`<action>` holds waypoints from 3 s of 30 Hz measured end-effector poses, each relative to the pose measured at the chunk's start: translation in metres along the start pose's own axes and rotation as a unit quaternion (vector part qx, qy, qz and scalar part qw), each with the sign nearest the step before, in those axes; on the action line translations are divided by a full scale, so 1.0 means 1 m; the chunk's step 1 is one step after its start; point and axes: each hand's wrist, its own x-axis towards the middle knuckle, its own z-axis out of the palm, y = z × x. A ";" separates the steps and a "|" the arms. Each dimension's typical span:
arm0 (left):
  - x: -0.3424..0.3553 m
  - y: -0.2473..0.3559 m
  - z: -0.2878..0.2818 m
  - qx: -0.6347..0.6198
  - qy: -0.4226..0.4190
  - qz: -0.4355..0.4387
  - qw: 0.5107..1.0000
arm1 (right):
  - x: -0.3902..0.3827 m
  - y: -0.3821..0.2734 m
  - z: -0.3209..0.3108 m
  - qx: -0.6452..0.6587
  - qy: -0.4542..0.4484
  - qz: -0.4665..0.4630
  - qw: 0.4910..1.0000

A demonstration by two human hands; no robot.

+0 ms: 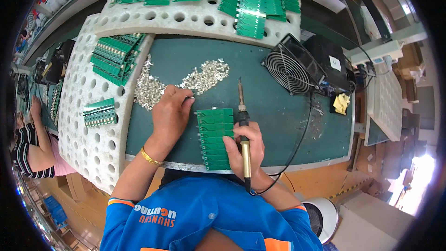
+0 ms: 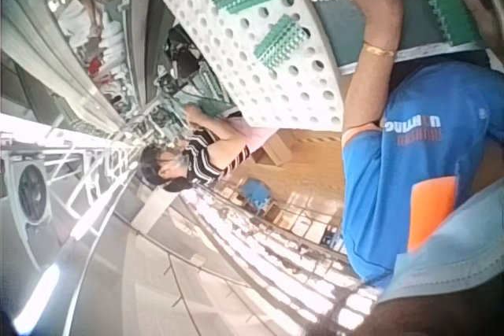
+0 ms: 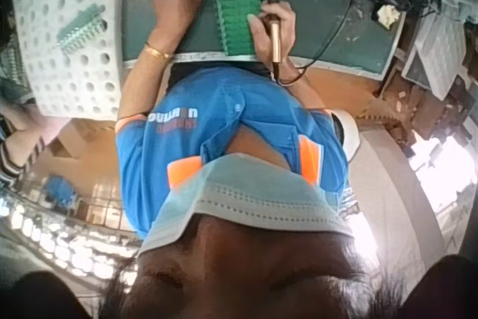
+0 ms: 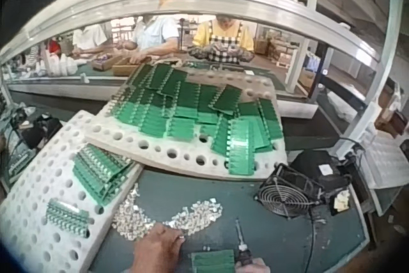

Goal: The person solders electronic components onto a circuit board using a soldering iron and solder wire, places the completed board onto a foam holder, and takes a new circuit board to solder components onto it.

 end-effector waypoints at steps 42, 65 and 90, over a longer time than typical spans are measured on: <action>-0.042 0.007 -0.071 -0.578 -0.059 -0.240 0.778 | 0.016 -0.026 0.025 0.155 -0.036 0.008 0.987; -0.040 0.016 -0.074 -0.535 -0.067 -0.257 0.802 | 0.020 -0.025 0.026 0.048 -0.059 -0.013 0.997; -0.063 -0.008 -0.038 -0.504 -0.039 -0.257 0.824 | 0.013 -0.015 0.024 -0.112 -0.124 -0.089 0.982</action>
